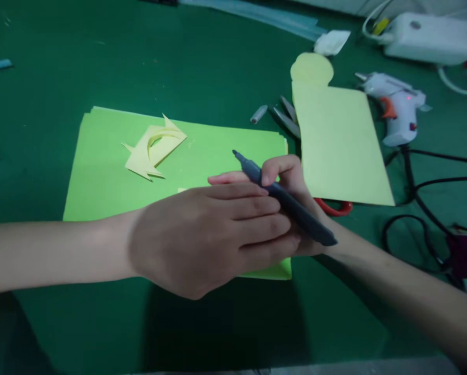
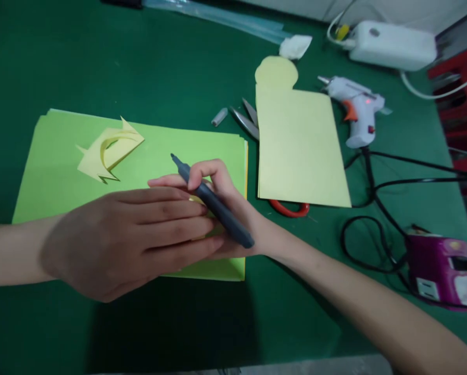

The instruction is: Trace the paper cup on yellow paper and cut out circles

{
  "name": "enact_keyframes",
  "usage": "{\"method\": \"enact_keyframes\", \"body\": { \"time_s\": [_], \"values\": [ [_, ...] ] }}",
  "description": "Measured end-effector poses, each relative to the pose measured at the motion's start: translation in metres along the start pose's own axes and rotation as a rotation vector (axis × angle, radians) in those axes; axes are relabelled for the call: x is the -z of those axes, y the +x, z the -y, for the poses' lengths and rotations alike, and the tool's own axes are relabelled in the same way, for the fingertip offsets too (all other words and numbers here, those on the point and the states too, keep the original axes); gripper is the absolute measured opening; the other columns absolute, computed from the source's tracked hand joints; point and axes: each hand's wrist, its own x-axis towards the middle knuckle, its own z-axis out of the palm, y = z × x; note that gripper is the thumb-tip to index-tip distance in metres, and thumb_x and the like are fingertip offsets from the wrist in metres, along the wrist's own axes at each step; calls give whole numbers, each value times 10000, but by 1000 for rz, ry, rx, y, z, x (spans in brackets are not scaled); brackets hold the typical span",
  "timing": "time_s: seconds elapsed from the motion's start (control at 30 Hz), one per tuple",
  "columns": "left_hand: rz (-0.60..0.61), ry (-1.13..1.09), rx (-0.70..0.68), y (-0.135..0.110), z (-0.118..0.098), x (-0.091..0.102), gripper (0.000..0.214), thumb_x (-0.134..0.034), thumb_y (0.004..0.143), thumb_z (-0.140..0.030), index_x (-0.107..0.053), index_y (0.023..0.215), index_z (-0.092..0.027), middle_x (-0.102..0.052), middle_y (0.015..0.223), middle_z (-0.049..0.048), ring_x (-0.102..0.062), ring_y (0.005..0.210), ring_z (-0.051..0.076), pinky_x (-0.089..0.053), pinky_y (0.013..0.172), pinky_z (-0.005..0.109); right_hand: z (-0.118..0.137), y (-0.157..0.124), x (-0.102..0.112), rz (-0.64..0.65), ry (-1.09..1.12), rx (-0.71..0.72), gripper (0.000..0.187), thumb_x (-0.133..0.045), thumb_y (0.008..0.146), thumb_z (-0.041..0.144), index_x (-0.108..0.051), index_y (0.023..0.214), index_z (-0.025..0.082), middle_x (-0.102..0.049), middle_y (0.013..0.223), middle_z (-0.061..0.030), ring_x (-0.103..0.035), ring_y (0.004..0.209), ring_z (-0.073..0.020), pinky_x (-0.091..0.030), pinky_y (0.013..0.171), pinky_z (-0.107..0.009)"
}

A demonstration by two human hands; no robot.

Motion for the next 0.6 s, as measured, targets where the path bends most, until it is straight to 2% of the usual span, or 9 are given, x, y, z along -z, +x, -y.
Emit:
{"method": "enact_keyframes", "body": {
  "time_s": [0.03, 0.1, 0.2, 0.3, 0.4, 0.47, 0.53, 0.6],
  "values": [
    [10, 6, 9, 0, 0, 0, 380, -317, 895, -197, -460, 1242, -139, -554, 1230, 18, -452, 1173, 154, -302, 1041, 316, 0, 4, -1, 43, 161, -7, 187, -184, 912, 121, -308, 858, 250, -650, 1006, 16, -647, 835, -70, -517, 636, -236],
    [43, 34, 8, -1, 2, 2, 382, -350, 893, -220, -441, 1257, -148, -548, 1238, 6, -444, 1176, 163, -308, 1041, 330, -1, 9, -3, 64, 292, -8, 202, -175, 914, 111, -284, 827, 258, -656, 926, 20, -653, 803, -72, -533, 661, -239],
    [81, 97, -28, -2, 3, 5, 380, -324, 898, -208, -456, 1249, -148, -542, 1245, 14, -441, 1175, 183, -327, 1037, 353, -3, 11, -3, 126, 348, -32, 170, -189, 937, 191, -291, 823, 265, -643, 926, 13, -647, 827, -94, -542, 689, -269],
    [85, 207, -8, -3, -8, 7, 393, -279, 906, -180, -458, 1251, -121, -544, 1243, 46, -450, 1175, 209, -341, 1034, 367, -4, 10, -1, 163, 375, -54, 161, -177, 951, 289, -291, 839, 272, -628, 969, -14, -629, 904, -129, -534, 725, -332],
    [86, 386, 107, -3, -31, 8, 425, -300, 881, -166, -436, 1255, -15, -465, 1310, 136, -420, 1204, 281, -398, 985, 369, 0, 9, 1, 206, 321, -32, 69, -263, 942, 332, -274, 896, 283, -592, 1046, -63, -604, 962, -160, -514, 747, -358],
    [95, 507, 263, -2, -49, 4, 448, -252, 890, -165, -366, 1305, -41, -384, 1375, 119, -459, 1177, 260, -450, 925, 337, 1, 10, 1, 233, 244, 4, 106, -305, 929, 374, -256, 908, 282, -572, 1070, -92, -607, 935, -171, -509, 731, -354],
    [85, 570, 362, 0, -63, -5, 441, -272, 891, -179, -367, 1299, -40, -467, 1308, 134, -502, 1135, 249, -446, 929, 349, -1, 10, -1, 222, 172, 57, 188, -352, 906, 427, -233, 900, 282, -574, 1051, -94, -620, 869, -174, -512, 688, -340],
    [-12, 607, 483, 5, -72, -19, 414, -340, 885, -217, -440, 1239, -27, -526, 1242, 152, -511, 1120, 274, -401, 977, 407, -5, 10, -3, 165, 40, 112, 242, -393, 886, 449, -217, 884, 283, -599, 981, -70, -632, 787, -168, -512, 634, -315]
  ]
}}
